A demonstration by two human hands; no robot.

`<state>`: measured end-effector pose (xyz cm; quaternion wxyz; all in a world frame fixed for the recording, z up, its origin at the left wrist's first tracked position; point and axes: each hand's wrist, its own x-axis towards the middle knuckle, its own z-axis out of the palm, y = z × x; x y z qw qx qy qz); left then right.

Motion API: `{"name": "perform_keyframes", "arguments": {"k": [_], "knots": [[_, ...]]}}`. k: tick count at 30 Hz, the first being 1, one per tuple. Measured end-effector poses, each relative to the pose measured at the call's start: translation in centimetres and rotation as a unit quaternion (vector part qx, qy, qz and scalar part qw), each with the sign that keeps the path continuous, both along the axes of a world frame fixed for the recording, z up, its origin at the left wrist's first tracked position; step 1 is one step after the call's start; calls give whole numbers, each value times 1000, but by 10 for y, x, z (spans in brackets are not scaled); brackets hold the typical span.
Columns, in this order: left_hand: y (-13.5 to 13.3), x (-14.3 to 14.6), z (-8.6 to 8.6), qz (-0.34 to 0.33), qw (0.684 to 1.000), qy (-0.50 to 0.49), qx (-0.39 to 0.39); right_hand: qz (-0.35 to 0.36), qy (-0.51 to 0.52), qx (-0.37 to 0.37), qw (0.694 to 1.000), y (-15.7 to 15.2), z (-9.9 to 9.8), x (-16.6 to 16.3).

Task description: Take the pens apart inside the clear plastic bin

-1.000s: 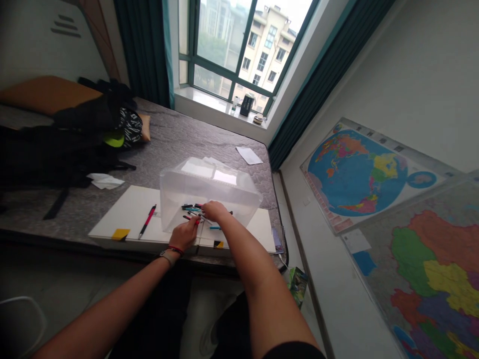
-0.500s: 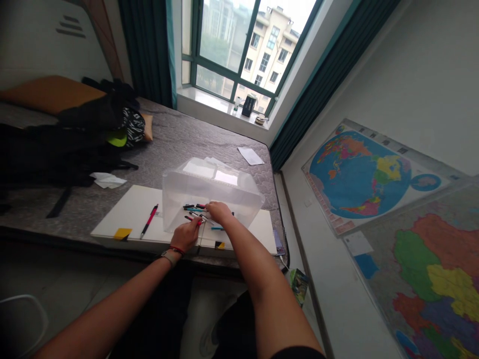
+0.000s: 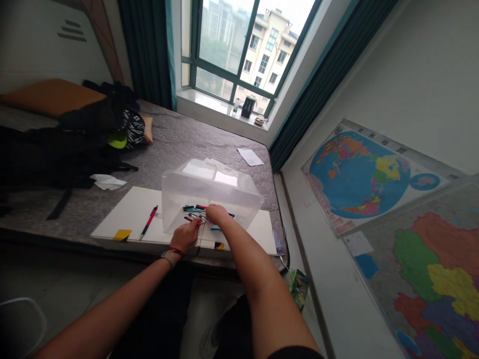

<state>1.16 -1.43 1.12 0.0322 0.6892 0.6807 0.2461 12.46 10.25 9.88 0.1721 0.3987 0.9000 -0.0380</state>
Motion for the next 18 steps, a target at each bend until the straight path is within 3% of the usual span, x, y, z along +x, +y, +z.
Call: {"name": "perform_keyframes", "arguments": {"k": [10,14,18], "knots": [[0,0,0,1,1000,3,2,56,-3,-22,998,2,-2,8],[0,0,0,-1,1000,-6,2,-27,60,11,998,-8,4,13],[0,0,0,-5,1000,-16,-2,-125,179,63,974,-31,4,22]]}}
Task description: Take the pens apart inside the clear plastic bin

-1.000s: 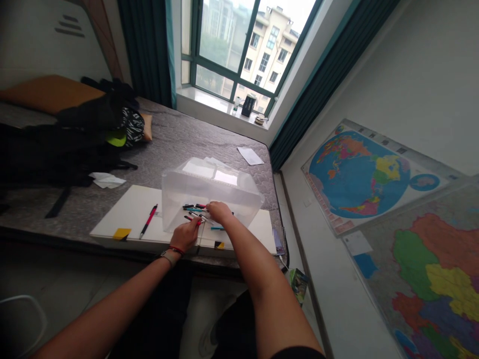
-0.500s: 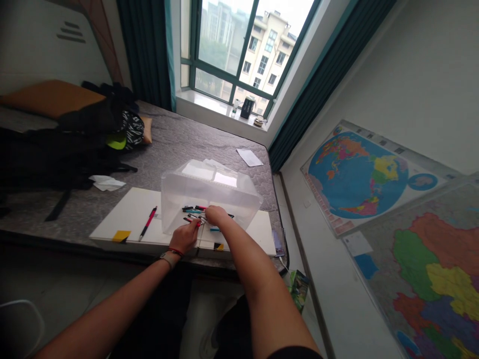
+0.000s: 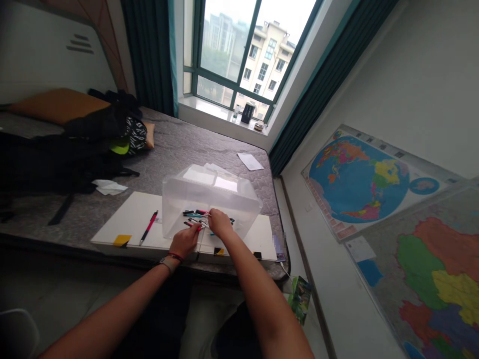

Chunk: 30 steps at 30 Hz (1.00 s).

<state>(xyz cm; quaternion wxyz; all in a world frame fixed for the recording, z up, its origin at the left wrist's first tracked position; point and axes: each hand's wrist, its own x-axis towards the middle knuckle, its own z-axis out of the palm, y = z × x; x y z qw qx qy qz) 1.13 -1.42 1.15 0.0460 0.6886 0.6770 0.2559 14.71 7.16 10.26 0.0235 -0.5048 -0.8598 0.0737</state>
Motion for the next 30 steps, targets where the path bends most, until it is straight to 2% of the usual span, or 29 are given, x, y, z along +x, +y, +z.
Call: {"name": "perform_keyframes", "arguments": {"k": [4,8,12,20,27,30], "knots": [[0,1,1,8,1000,-6,-7,-40,114,8,993,-24,-6,11],[0,1,-1,14,1000,-13,-9,7,229,-32,973,-43,-14,16],[0,0,-3,-4,1000,-2,-16,32,295,-65,953,-56,-20,13],[0,1,-2,0,1000,-2,-10,-12,327,-11,945,-63,-26,10],[0,1,-3,-2,1000,-4,-11,0,324,-21,946,-56,-24,4],[0,0,-3,-3,1000,-9,-12,-4,348,-36,937,-51,-25,2]]}}
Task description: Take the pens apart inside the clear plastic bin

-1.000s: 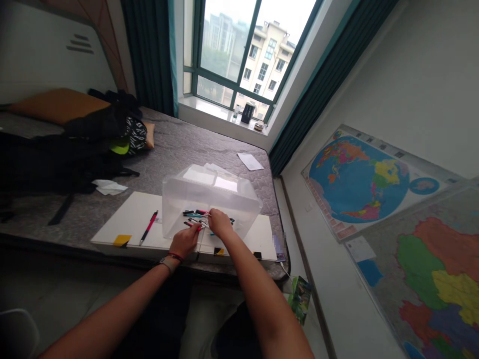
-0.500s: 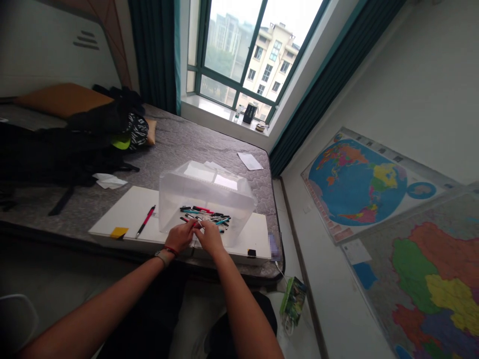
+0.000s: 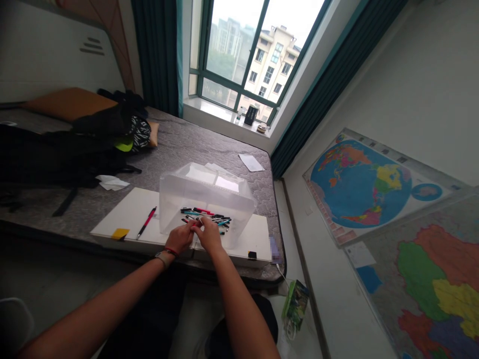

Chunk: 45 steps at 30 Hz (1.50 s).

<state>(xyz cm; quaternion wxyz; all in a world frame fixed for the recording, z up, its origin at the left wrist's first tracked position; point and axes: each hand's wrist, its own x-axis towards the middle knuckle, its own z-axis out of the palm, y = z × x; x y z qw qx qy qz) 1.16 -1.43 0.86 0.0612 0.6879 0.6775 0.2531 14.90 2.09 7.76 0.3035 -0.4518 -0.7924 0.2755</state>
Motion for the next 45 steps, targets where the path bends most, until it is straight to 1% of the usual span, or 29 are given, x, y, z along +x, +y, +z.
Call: {"name": "perform_keyframes", "arguments": {"k": [1,3,5,7,8,9,11,13,15,17,20,22,24,27,30,33,36,39,41,43,45], "knots": [[0,0,0,2,1000,-1,0,0,22,-15,1000,2,-2,0],[0,0,2,6,1000,0,2,-8,93,-69,993,6,-8,2],[-1,1,3,10,1000,2,3,-39,185,-140,972,7,-15,7],[-1,2,5,14,1000,3,3,-76,256,-182,946,5,-18,13],[-2,2,6,15,1000,3,2,-90,271,-183,941,2,-18,16],[-2,2,7,17,1000,3,2,-99,272,-172,942,-2,-17,18],[-2,3,8,22,1000,3,-1,-110,246,-143,952,-12,-11,20],[-2,3,9,24,1000,1,-7,-111,231,-136,957,-23,-6,18],[-2,2,9,21,1000,-1,-11,-104,262,-145,948,-32,-3,12],[-3,2,10,17,1000,-3,-10,-105,308,-153,933,-40,-4,6],[-3,2,10,17,1000,-4,-4,-134,340,-146,919,-47,-11,-2],[-3,2,9,17,1000,-4,-2,-156,343,-130,917,-50,-15,-4],[-2,2,8,18,1000,-2,-1,-162,342,-122,918,-51,-17,-6],[-1,1,3,12,1000,3,2,-127,320,-130,930,-52,-19,-9],[0,0,-1,5,1000,3,-5,-91,271,-141,948,-48,-22,-13],[-1,-1,-1,3,1000,1,-25,-77,226,-127,963,-39,-28,-19],[-1,-2,0,2,1000,-10,-25,-68,209,-124,968,-31,-33,-20],[-1,-2,2,13,999,-24,-20,-48,191,-148,969,-26,-36,-12],[-1,-2,4,35,999,-32,-22,-31,170,-146,974,-25,-34,-1],[-1,-1,5,53,997,-43,-20,-41,139,-118,982,-23,-27,14],[-1,-1,6,62,996,-56,-15,-85,108,-84,987,-18,-17,29]]}}
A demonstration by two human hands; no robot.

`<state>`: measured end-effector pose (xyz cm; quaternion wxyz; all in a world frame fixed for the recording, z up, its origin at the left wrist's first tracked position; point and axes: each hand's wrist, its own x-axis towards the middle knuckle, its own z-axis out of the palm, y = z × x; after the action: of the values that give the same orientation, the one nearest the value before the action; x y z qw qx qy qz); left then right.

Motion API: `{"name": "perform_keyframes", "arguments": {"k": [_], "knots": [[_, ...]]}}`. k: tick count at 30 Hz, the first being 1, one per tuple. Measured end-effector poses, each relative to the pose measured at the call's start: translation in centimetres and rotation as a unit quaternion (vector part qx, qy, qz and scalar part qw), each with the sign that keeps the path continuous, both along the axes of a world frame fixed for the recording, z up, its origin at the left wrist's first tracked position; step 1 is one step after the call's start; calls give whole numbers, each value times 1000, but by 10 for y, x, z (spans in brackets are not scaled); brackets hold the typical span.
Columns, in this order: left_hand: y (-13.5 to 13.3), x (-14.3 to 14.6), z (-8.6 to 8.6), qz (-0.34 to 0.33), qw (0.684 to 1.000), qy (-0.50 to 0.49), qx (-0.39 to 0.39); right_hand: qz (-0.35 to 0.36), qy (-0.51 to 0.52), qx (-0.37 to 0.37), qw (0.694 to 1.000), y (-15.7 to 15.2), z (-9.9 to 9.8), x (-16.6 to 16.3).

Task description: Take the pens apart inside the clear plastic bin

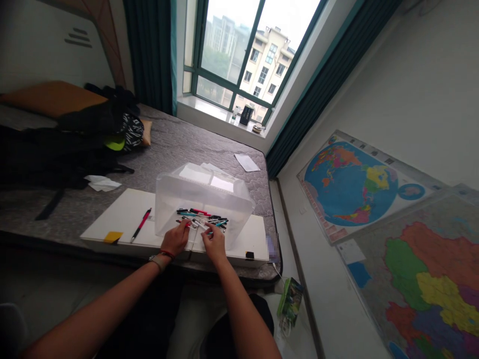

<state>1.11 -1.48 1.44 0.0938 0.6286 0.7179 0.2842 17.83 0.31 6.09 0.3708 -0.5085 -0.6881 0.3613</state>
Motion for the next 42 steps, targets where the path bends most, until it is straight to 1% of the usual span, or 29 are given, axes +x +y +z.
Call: {"name": "perform_keyframes", "arguments": {"k": [2,4,6,7,10,12,14,16,18,24,27,30,34,36,38,40,42], "knots": [[0,0,0,6,1000,-7,3,-43,-47,32,997,10,12,12],[0,0,0,12,1000,-9,-2,-53,-109,55,991,23,23,19],[0,0,0,17,1000,-8,-12,-18,-195,59,979,38,31,19],[0,1,1,17,1000,-7,-15,7,-245,58,968,45,33,17],[0,1,2,14,1000,-3,-15,60,-380,49,922,63,34,7],[0,1,2,13,1000,-1,-12,82,-441,44,893,72,31,0],[0,1,2,12,1000,1,-8,98,-481,39,870,78,27,-5],[0,1,1,9,1000,4,-3,100,-504,37,857,82,24,-7],[0,1,0,5,1000,7,1,93,-509,39,855,84,22,-7],[0,0,0,4,1000,5,0,83,-497,50,862,82,19,-4],[0,0,1,1,1000,1,-1,103,-477,60,871,81,21,-3],[0,0,1,0,1000,1,-1,118,-421,88,895,81,27,-1],[1,0,0,5,1000,4,2,90,-298,105,944,75,39,2],[1,0,0,8,1000,3,2,68,-219,106,968,62,44,6],[1,0,0,8,1000,4,-2,41,-133,101,985,41,46,12],[1,0,0,6,1000,8,-9,35,-71,99,992,17,47,18],[1,1,0,5,1000,13,-15,41,-36,99,994,-7,48,22]]}}
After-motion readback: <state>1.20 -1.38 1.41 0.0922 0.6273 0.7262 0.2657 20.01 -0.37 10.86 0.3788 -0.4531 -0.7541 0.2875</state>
